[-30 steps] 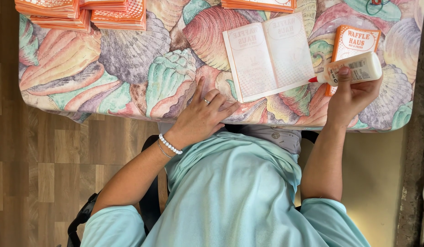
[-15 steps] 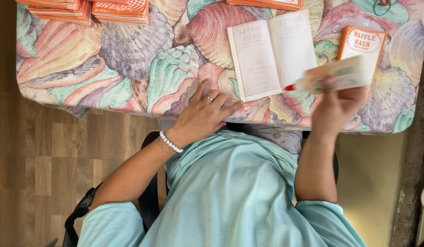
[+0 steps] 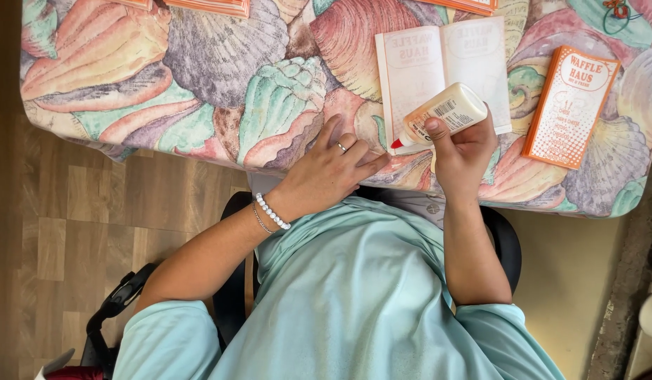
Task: Applying glue to paper bag templates and folding them to assemble the bags.
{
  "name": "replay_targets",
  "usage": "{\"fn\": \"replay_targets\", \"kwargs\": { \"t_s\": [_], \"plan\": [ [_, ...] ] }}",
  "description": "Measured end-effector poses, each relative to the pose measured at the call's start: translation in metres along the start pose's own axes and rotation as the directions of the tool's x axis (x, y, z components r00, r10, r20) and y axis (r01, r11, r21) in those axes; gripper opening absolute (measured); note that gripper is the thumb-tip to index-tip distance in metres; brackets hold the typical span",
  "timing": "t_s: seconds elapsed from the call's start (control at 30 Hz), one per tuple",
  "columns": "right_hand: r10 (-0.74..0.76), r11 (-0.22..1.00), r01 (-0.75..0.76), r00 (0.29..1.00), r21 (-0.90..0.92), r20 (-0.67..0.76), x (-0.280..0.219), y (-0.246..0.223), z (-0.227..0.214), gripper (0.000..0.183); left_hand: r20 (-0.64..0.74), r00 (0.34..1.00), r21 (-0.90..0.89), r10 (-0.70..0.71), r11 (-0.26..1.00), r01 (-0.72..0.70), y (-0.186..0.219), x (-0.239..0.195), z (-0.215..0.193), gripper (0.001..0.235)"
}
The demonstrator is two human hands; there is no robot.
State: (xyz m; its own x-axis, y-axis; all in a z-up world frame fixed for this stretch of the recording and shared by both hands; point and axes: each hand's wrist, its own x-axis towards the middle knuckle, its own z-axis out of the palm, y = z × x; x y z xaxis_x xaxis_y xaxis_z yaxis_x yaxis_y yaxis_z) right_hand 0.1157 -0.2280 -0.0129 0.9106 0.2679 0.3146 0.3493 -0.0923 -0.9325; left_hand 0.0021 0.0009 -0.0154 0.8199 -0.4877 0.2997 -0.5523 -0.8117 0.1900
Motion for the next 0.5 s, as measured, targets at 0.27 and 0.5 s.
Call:
{"fn": "replay_targets", "kwargs": {
  "t_s": [0.27,0.5],
  "plan": [
    [-0.037,0.997,0.038,0.999,-0.071,0.023,0.015,-0.017,0.016,0.030,-0.064,0.998,-0.015,0.003,1.000,-0.004,0.000,0.000,0.000,0.061],
    [-0.055,0.995,0.057,0.998,-0.078,0.032,0.032,-0.021,0.028,0.029,-0.163,0.987,0.014,0.003,1.000,-0.001,0.000,-0.001,0.001,0.037]
  ]
}}
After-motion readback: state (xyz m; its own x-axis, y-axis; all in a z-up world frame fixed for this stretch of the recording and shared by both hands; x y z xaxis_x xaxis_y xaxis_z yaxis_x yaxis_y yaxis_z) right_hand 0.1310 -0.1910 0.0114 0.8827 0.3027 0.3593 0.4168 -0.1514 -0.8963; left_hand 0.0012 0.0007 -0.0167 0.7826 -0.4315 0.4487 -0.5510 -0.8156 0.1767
